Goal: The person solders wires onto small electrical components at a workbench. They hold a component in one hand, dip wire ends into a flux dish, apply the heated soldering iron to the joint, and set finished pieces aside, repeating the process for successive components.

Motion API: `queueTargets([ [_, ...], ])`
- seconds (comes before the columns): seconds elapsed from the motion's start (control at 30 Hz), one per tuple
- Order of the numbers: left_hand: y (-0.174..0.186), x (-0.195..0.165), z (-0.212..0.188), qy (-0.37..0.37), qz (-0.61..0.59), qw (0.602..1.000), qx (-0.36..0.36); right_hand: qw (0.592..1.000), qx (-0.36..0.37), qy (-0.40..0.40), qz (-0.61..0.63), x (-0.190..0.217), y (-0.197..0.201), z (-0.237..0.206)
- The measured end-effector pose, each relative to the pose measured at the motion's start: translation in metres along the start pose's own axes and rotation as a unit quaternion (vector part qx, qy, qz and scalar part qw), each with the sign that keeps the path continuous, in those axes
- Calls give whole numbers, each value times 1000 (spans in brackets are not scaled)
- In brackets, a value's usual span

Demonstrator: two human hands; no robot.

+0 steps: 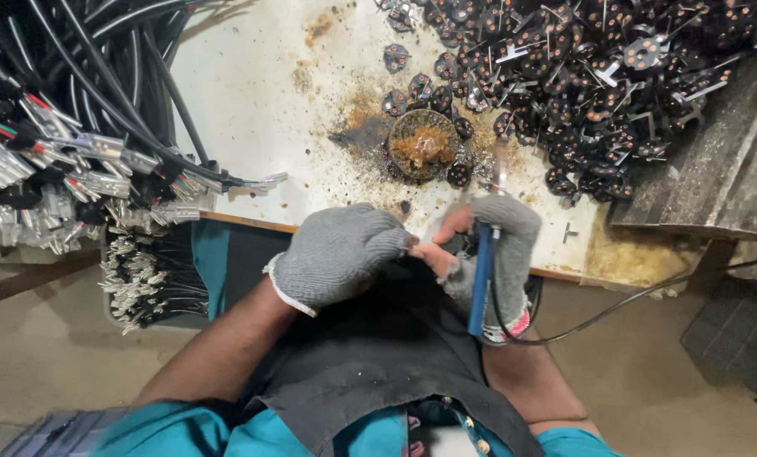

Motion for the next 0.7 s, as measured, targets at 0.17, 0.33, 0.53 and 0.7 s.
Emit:
queueTargets([
  [0.17, 3, 5, -12, 33, -103, 989, -97, 998, 19, 34, -42, 16, 9, 0],
  [0.33, 13, -1, -13, 31, -138, 974, -174, 975, 156, -20, -156, 17, -3, -3],
  [0.53, 9, -4, 7, 73, -33, 995, -59, 992, -117, 32, -18, -4, -4, 4],
  [0.7, -4, -3, 15, 102, 27, 994, -41, 987, -62, 39, -144, -7, 0, 2],
])
Point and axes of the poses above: each hand's wrist, its own z-axis towards the middle knuckle, its own y-axis out of the back of the hand, x = y × z, the point moved 3 cm from there along z, towards the middle knuckle, and after that the axes turned 12 degrees about -z, right-handed, at the moved point
